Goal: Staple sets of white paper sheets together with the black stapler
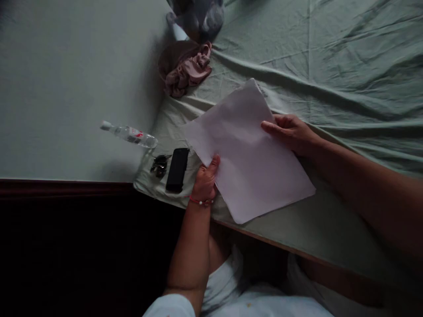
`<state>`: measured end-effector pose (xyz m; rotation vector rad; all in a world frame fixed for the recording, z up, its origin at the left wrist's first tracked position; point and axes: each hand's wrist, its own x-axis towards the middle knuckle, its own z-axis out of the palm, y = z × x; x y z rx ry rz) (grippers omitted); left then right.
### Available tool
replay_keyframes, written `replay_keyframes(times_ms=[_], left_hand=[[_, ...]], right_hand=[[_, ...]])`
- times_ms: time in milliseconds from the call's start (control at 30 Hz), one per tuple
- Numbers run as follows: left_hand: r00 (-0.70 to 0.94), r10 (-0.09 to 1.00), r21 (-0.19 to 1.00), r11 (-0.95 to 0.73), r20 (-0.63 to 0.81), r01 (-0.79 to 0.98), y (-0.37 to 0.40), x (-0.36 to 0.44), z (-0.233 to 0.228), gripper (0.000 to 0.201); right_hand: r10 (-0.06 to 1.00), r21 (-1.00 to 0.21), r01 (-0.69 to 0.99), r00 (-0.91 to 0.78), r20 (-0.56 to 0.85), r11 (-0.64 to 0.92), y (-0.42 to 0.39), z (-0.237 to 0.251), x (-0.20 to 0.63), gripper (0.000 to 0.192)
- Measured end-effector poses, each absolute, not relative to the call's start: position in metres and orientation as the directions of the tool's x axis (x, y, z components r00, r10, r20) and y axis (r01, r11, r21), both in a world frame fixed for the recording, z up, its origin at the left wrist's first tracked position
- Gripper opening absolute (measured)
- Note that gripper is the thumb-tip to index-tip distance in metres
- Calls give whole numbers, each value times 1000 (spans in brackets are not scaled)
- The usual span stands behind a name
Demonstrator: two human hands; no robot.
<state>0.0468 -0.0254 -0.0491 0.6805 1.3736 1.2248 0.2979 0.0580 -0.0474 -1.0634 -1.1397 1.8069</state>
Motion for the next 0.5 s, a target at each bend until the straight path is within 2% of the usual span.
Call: replay_keyframes(times_ms=[100, 200, 367, 500], left_hand=[[-221, 910, 916, 285, -351, -282, -26, 48, -48, 41], [-216, 910, 905, 276, -354, -322, -26, 49, -47, 40], [-219, 935, 903, 179, -280, -391, -23, 43, -49, 27], [-264, 929, 919, 151, -258, -365, -19, 40, -55, 20]], right_hand=[[871, -937, -155, -440, -218, -312, 60, -55, 298, 50], [884, -945, -169, -428, -187, -281, 62, -59, 298, 42], [930, -947, -191, -315, -189, -257, 60, -53, 295, 29], [936, -953, -189, -308, -171, -237, 58, -49, 294, 33]])
